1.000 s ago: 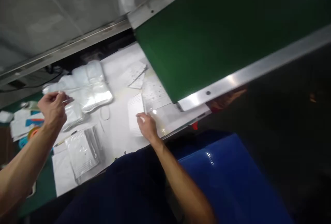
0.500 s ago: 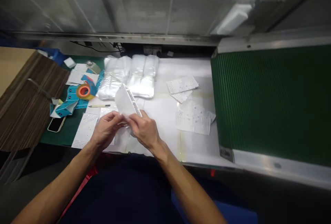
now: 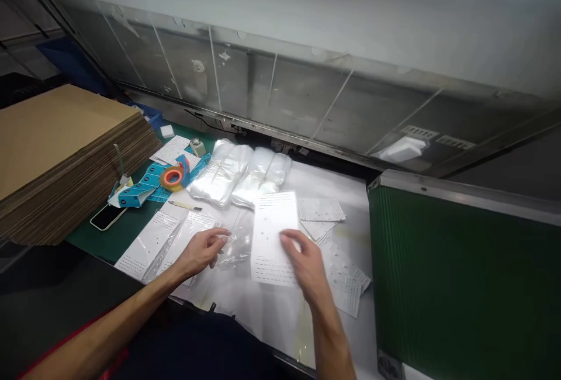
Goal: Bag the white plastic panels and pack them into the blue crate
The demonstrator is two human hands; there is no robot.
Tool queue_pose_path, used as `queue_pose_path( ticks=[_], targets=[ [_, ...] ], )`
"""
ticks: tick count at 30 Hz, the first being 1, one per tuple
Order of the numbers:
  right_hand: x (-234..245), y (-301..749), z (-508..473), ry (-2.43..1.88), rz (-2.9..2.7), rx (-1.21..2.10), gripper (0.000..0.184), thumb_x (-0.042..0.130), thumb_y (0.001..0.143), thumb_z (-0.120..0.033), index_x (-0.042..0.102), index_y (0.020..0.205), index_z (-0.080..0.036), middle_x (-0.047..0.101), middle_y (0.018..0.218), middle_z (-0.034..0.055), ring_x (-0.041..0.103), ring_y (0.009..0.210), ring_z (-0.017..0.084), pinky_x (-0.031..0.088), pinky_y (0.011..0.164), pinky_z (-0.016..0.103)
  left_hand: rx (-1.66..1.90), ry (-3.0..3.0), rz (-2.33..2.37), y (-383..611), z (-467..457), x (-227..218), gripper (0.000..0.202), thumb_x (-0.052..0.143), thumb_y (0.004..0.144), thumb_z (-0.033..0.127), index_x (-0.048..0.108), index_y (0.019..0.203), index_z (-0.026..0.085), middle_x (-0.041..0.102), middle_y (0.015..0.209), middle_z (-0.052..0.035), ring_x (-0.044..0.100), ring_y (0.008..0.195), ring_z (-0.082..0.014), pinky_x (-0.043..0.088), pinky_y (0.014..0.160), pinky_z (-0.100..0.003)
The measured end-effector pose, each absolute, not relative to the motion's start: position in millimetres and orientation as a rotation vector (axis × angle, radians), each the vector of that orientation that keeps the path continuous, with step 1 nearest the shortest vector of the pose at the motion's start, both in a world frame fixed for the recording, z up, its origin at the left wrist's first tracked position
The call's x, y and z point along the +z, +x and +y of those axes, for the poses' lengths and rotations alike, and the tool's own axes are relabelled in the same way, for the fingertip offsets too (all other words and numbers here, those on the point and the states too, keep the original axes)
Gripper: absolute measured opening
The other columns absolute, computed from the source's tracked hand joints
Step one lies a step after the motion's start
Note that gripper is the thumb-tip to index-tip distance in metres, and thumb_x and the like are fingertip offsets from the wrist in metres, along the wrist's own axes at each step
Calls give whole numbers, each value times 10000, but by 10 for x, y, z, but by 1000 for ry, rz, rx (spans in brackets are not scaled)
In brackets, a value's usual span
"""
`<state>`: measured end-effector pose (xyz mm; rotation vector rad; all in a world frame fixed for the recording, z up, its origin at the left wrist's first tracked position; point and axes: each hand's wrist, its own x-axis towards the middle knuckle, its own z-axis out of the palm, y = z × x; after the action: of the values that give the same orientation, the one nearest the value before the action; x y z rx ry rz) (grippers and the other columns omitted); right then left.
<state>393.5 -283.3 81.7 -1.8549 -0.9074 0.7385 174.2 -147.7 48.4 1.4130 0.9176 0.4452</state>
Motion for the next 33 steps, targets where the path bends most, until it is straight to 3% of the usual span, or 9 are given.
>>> queue_pose_path(
  ticks=[5,8,11,16,18,20,23,27,33],
  targets=[
    [844,3651,-3310,-1444,-366,1089,257,644,678,-456,552,813,-257,650,817,51,615,632,219,442,464,288,544,1373,892,1948,-1415,491,327,523,799,442,664,957,194,514,421,58,546,396,-139,448,551,-265],
    [681,3146,-3332,-1194,-272,1411,272,665,632,-430,523,766,-239,638,690,25,635,648,231,475,517,309,557,1302,832,1996,-1384,526,363,566,766,466,658,982,189,614,573,14,583,514,-152,450,552,-256],
    [501,2854,-3246,-1067,-82,1453,316,684,610,-432,506,777,-230,648,685,17,655,679,241,500,564,335,541,1221,827,1928,-1360,553,447,488,808,526,624,1067,189,643,679,-9,586,565,-151,458,538,-253],
    [432,2831,-3186,-1153,72,1329,496,680,651,-441,499,1060,-226,683,737,28,665,702,259,514,608,370,533,1246,835,1794,-1567,611,465,483,828,512,596,1165,212,673,985,-60,634,858,-212,507,765,-334],
    [479,2816,-3177,-1261,24,1235,697,644,691,-499,379,1287,-254,691,954,64,662,822,270,518,664,387,547,1282,879,1770,-1718,615,430,493,831,503,610,1156,247,637,1134,-49,588,998,-222,481,833,-315],
    [522,2797,-3178,-1351,-14,1149,755,521,764,-592,225,1398,-308,621,1167,75,633,950,269,517,713,396,514,1151,897,1727,-1840,589,447,471,841,515,561,1213,283,609,1198,-38,573,1028,-219,472,847,-311],
    [517,2837,-3193,-1413,-97,1132,642,426,814,-610,321,1362,-294,584,1220,87,601,1008,268,508,740,395,413,876,842,1596,-1927,504,523,444,847,538,428,1318,309,626,1163,-56,612,936,-220,491,785,-339],
    [426,2987,-3181,-1499,-389,1071,395,623,761,-448,583,1058,-190,665,971,82,616,857,229,490,706,339,323,757,865,1398,-1962,423,588,471,830,551,359,1358,317,608,1190,-76,624,902,-234,486,753,-362],
    [329,3052,-3141,-1512,-484,1182,195,613,776,-350,597,871,-180,621,694,-4,570,679,153,448,641,268,321,633,897,1320,-2068,496,659,505,811,556,353,1373,248,645,1101,-113,622,894,-239,466,754,-353]
  ],
)
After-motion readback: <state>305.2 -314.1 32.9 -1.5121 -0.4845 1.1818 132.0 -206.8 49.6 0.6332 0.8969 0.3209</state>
